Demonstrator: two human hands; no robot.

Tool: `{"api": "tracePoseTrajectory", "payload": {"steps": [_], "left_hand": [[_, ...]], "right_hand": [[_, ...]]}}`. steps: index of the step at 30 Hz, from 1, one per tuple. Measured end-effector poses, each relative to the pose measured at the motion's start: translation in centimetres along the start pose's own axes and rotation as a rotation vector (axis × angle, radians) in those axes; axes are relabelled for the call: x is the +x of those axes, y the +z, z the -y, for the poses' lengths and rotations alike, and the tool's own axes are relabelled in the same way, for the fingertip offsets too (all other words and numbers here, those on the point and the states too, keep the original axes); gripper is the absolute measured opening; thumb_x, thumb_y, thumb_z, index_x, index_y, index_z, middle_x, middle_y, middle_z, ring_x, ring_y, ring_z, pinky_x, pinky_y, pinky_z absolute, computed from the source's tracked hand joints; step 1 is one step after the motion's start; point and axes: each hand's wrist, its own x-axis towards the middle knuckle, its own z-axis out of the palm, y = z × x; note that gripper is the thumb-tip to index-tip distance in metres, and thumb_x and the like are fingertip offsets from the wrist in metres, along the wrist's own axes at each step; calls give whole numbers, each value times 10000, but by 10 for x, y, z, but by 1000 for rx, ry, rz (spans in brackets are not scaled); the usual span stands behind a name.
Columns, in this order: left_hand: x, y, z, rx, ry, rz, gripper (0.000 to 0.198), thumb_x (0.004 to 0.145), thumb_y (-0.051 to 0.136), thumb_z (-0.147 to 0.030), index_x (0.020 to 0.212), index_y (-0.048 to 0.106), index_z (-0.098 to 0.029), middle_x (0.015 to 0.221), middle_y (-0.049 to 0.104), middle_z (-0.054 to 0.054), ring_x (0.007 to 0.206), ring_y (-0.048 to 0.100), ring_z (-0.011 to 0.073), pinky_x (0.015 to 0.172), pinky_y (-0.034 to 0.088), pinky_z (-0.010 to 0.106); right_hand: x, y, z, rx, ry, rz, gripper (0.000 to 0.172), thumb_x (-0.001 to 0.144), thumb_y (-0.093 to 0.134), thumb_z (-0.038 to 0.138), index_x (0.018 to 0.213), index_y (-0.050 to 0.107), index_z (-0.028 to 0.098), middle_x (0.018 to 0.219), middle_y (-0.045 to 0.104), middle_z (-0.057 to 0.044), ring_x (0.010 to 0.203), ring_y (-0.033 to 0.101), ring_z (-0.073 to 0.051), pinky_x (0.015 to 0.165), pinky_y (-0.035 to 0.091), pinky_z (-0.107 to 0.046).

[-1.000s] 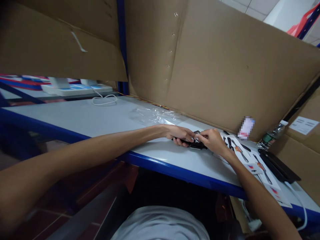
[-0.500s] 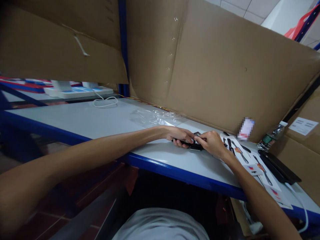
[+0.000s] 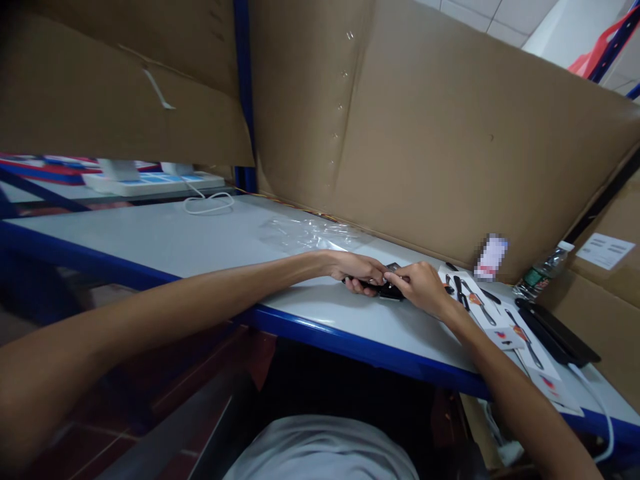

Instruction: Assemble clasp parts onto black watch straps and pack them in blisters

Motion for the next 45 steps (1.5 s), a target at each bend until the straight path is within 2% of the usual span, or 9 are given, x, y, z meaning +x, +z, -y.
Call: {"api": "tracePoseTrajectory", "payload": {"steps": [2,6,11,15,19,24,35,42,45], "left_hand": [[1,0,1,-1,3,1,166,811,539,-268,929,426,-235,647,445,-33,402,206,41,345,157,140],[0,1,-1,18,-19,-1,177,801,540,-256,939,431,-237,646,442,-37,402,214,46,345,162,142],[-1,1,-2,37,29,30,168,814,520,-276,940,414,-241,635,431,-44,392,204,51,332,154,145],[-1,1,-1,36,9,33,149,817,512,-272,921,409,-241,634,430,-45,391,210,54,328,160,147],[-1,0,-1,41,-18,13,134,825,504,-273,910,406,-236,643,441,-37,392,213,52,326,157,151],[-2,-1,0,68,14,32,155,827,511,-285,928,403,-240,640,444,-37,386,229,59,325,165,160],[-2,1,-1,26,-8,8,130,824,530,-260,903,431,-230,645,456,-31,405,227,48,338,162,144],[4,-7,10,43,79,41,138,842,539,-307,917,449,-234,649,465,-18,407,219,58,341,166,165],[4,-7,11,46,88,53,142,854,531,-316,936,450,-234,655,469,-14,412,235,60,341,168,165]], "right_hand": [[0,0,0,-47,13,-15,551,970,482,518,566,623,169,526,474,3,518,342,-112,554,212,-288],[0,-1,2,66,-5,50,532,974,477,498,591,646,170,526,472,10,516,354,-111,550,237,-273],[0,-1,2,-44,8,-18,564,979,462,523,583,654,170,530,507,-4,515,357,-114,556,216,-290],[0,0,2,27,-11,39,545,978,461,511,608,673,170,533,496,7,517,358,-110,552,222,-276],[0,2,-1,-114,-10,-26,504,985,465,457,615,654,171,545,525,-2,512,330,-110,561,198,-289],[0,5,-6,-141,-20,-12,492,989,476,430,605,649,176,556,569,-11,510,363,-114,566,207,-290],[-3,1,-1,-264,-88,18,265,916,641,381,751,713,187,660,680,-48,586,528,-155,595,240,-286],[-3,4,-1,-244,-106,1,203,915,642,314,767,702,189,676,687,-40,599,542,-153,601,243,-284],[-3,7,0,-253,-91,-5,238,918,626,310,725,695,187,667,680,-43,586,520,-146,595,231,-288]]}}
